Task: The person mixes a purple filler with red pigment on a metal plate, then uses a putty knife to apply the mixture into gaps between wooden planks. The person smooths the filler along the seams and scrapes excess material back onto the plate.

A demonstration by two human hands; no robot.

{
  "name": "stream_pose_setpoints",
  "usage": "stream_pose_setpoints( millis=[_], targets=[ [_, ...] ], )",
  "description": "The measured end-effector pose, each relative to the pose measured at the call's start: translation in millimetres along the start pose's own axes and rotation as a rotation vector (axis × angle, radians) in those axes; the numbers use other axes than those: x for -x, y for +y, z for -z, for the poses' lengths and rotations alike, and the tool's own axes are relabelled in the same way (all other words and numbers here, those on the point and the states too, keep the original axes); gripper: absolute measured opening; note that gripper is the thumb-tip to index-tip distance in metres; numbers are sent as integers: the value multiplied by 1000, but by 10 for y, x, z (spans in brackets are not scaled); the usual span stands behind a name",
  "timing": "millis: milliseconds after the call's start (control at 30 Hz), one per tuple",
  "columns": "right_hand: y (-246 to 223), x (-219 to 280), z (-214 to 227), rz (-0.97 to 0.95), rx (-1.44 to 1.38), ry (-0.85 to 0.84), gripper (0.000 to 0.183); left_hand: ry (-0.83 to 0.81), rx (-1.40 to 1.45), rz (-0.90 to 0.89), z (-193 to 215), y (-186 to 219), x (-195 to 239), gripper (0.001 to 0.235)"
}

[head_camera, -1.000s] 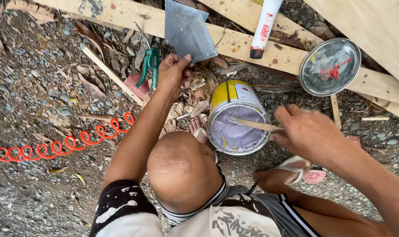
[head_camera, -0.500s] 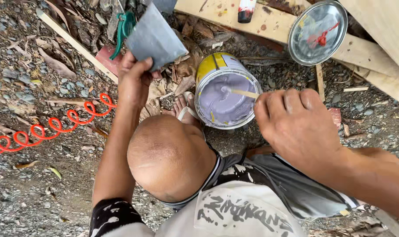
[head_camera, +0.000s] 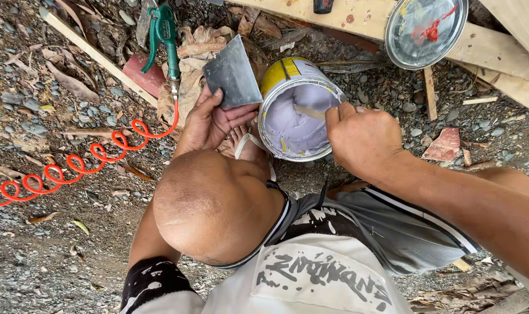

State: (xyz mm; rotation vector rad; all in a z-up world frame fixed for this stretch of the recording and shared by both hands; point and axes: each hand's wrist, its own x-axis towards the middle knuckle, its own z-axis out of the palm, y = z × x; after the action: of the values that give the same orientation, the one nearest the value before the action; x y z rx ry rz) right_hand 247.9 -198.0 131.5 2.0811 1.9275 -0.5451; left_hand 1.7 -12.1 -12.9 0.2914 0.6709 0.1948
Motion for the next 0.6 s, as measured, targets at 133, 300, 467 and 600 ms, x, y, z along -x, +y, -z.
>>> stream_pose_setpoints(
  millis=[133, 300, 467, 600],
  targets=[
    [-51, -57, -73, -166, -192, -39, 19, 7, 24, 13, -55, 12, 1, 52],
    [-70, -32, -89, -271, -321, 2, 19, 30, 16, 31, -92, 27, -8, 49],
    [48, 163, 12, -340, -435, 1, 17, 71, -75, -60, -3, 126, -3, 38],
    [195, 363, 89, -403, -533, -66, 13, 209, -327, -174, 81, 426, 58, 17]
  ],
)
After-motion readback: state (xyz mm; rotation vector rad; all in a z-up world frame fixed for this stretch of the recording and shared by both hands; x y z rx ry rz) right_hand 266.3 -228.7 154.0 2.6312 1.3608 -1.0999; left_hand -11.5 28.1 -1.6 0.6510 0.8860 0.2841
